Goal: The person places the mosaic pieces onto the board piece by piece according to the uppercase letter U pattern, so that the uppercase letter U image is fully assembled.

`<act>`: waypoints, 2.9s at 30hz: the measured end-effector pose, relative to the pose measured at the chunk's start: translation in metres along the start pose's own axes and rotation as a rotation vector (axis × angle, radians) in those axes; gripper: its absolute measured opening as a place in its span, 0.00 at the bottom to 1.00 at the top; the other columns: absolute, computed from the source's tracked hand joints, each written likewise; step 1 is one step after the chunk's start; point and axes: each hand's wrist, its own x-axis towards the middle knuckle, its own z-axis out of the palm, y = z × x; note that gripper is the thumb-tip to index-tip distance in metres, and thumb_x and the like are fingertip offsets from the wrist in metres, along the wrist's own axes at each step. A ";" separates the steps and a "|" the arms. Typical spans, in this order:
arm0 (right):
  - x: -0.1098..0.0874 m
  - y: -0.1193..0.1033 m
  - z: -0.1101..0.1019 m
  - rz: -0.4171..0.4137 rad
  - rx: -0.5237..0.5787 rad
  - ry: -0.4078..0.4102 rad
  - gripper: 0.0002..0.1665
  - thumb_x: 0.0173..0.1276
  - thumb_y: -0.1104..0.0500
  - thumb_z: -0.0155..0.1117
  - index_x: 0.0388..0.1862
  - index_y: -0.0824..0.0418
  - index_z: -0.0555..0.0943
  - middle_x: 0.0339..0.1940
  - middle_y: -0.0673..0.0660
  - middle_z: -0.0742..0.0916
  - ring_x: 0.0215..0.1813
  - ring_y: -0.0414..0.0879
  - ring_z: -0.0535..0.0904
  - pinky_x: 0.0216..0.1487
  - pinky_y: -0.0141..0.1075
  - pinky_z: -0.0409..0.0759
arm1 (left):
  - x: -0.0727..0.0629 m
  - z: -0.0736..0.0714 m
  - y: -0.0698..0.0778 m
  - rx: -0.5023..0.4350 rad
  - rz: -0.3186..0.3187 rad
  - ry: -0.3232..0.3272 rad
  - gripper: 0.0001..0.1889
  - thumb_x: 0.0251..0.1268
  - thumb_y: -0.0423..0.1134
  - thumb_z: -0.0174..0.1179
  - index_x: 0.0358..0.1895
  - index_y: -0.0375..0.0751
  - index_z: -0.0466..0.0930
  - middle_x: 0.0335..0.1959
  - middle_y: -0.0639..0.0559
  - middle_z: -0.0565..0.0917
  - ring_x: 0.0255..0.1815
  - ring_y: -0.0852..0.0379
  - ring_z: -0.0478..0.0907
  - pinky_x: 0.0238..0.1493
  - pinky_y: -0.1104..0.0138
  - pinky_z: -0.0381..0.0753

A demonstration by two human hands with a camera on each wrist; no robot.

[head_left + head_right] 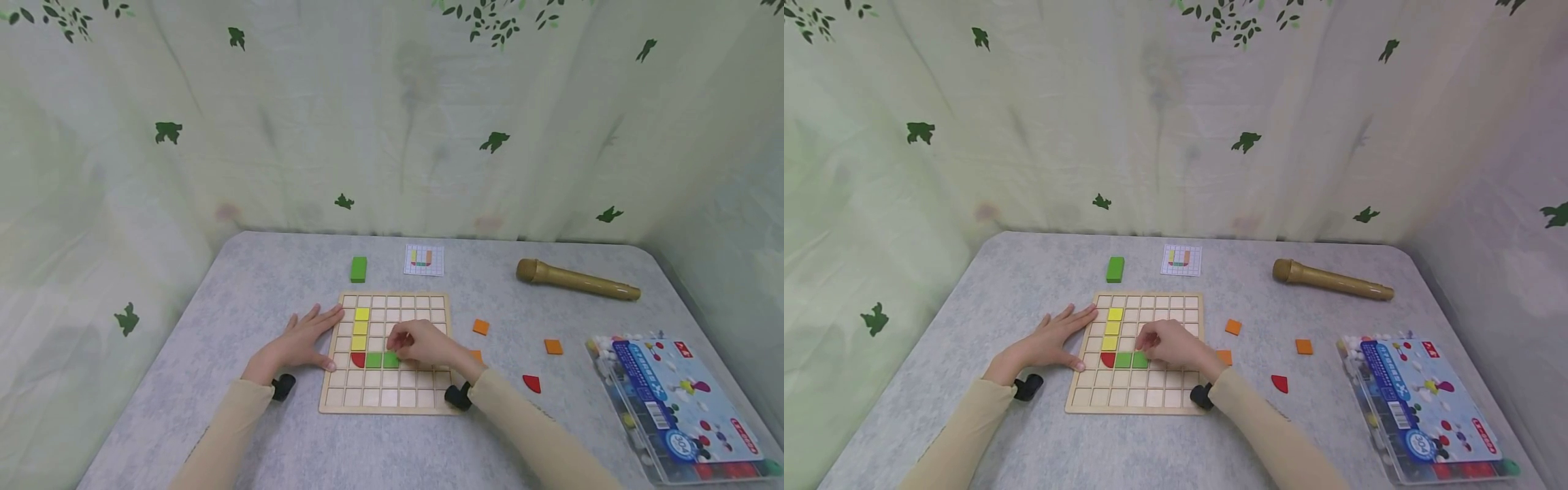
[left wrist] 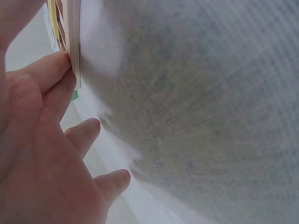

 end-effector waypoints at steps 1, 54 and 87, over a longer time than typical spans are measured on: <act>-0.002 0.002 -0.002 -0.003 0.016 0.002 0.07 0.62 0.70 0.63 0.36 0.60 0.82 0.31 0.49 0.82 0.33 0.42 0.74 0.37 0.33 0.74 | 0.000 0.000 0.000 0.001 0.001 0.001 0.57 0.43 0.55 0.73 0.76 0.41 0.49 0.77 0.46 0.49 0.75 0.35 0.35 0.65 0.35 0.31; -0.178 0.073 -0.070 0.377 0.102 0.247 0.18 0.53 0.76 0.65 0.43 0.66 0.80 0.36 0.55 0.81 0.39 0.50 0.74 0.38 0.37 0.76 | 0.001 0.000 0.001 -0.002 -0.010 0.002 0.58 0.42 0.56 0.73 0.76 0.40 0.50 0.77 0.44 0.49 0.75 0.34 0.35 0.65 0.35 0.30; -0.126 0.043 -0.060 0.190 0.264 0.229 0.07 0.64 0.70 0.61 0.41 0.66 0.79 0.39 0.59 0.82 0.40 0.52 0.77 0.41 0.42 0.78 | 0.001 0.002 0.000 0.005 -0.005 0.005 0.57 0.43 0.55 0.73 0.76 0.40 0.50 0.77 0.45 0.49 0.75 0.34 0.36 0.65 0.35 0.31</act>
